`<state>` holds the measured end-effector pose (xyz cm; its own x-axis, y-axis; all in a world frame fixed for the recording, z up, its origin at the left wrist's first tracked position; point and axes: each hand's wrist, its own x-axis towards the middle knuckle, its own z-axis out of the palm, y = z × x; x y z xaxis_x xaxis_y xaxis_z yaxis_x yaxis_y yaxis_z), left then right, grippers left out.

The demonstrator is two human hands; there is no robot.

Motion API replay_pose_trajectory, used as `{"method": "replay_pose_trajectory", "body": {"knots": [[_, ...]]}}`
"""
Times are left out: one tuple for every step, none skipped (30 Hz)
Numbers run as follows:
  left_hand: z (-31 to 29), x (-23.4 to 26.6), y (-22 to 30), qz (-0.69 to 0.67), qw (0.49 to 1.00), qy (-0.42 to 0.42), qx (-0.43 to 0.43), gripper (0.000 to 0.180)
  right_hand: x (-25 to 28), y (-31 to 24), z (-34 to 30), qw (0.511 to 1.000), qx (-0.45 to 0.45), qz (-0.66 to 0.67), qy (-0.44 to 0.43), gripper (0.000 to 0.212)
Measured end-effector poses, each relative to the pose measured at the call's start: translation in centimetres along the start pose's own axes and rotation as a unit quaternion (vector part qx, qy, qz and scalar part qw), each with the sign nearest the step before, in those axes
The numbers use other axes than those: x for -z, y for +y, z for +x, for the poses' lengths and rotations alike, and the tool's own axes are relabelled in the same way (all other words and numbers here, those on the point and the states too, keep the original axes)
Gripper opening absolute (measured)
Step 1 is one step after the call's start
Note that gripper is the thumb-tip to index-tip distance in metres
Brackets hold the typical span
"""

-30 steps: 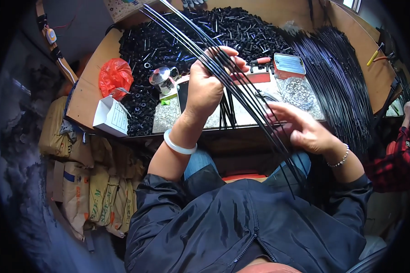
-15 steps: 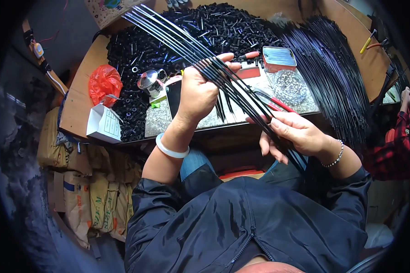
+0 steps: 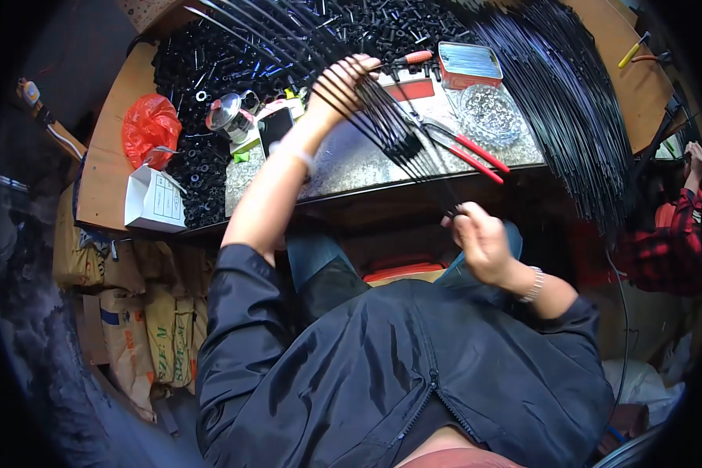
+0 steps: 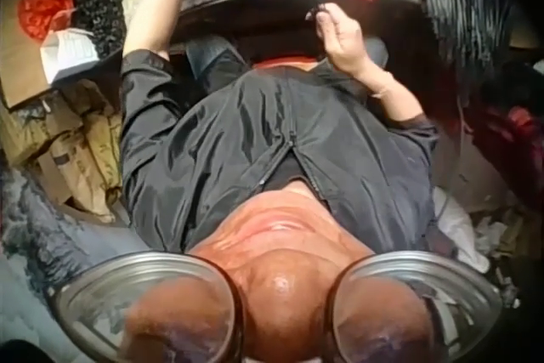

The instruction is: Assembling and crimping wire bundles using a jig and hand tools.

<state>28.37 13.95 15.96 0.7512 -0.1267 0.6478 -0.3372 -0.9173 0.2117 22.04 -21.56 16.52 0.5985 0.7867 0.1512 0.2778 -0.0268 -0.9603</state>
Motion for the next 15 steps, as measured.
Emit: {"method": "replay_pose_trajectory", "body": {"knots": [[0.8,-0.1,-0.5,0.119,0.990,-0.065,0.030,0.043,-1.3,3.1,0.4,0.998,0.016,-0.023,0.050,0.018],[-0.1,-0.9,-2.7,0.198,0.975,-0.070,0.068,0.049,-2.6,6.0,0.9,0.997,0.018,-0.030,0.063,0.017],[-0.4,-0.9,-3.1,0.235,0.965,-0.082,0.080,0.051,-3.3,8.6,1.3,0.995,0.030,-0.057,0.073,0.017],[-0.3,-0.4,-1.9,0.269,0.954,-0.094,0.091,0.054,-3.7,9.8,1.5,0.992,0.045,-0.076,0.087,0.016],[-0.4,0.2,-0.7,0.263,0.956,-0.103,0.079,0.061,-4.1,11.0,1.6,0.991,0.049,-0.078,0.095,0.016],[-0.6,1.6,0.8,0.270,0.949,-0.155,0.042,0.071,-4.5,11.8,1.6,0.990,0.055,-0.078,0.100,0.015],[-0.4,2.9,3.5,0.236,0.948,-0.214,0.012,0.074,-4.7,12.6,1.6,0.990,0.049,-0.078,0.103,0.015],[-0.7,3.7,6.0,0.202,0.941,-0.271,-0.018,0.078,-4.7,13.0,1.6,0.990,0.048,-0.083,0.104,0.014],[-2.2,3.6,7.2,0.127,0.956,-0.262,-0.030,0.077,-5.0,13.3,1.8,0.990,0.050,-0.085,0.099,0.013],[-3.2,3.1,8.3,0.048,0.966,-0.250,-0.044,0.077,-5.2,13.8,2.1,0.990,0.047,-0.084,0.099,0.013],[-4.0,2.4,9.7,-0.023,0.972,-0.232,-0.033,0.068,-5.3,14.4,2.6,0.986,0.087,-0.098,0.105,0.012],[-4.4,1.5,10.7,-0.093,0.973,-0.212,-0.020,0.059,-5.5,14.9,3.0,0.979,0.128,-0.112,0.109,0.012],[-5.0,0.5,10.9,-0.157,0.972,-0.170,-0.031,0.042,-5.7,15.2,3.3,0.987,0.086,-0.098,0.092,0.013],[-5.5,-0.1,11.0,-0.152,0.973,-0.167,-0.043,0.034,-5.6,15.4,3.6,0.987,0.084,-0.098,0.090,0.013],[-5.9,-0.6,11.1,-0.122,0.974,-0.182,-0.061,0.035,-5.4,15.4,3.9,0.974,0.086,-0.197,0.066,0.016]]}}
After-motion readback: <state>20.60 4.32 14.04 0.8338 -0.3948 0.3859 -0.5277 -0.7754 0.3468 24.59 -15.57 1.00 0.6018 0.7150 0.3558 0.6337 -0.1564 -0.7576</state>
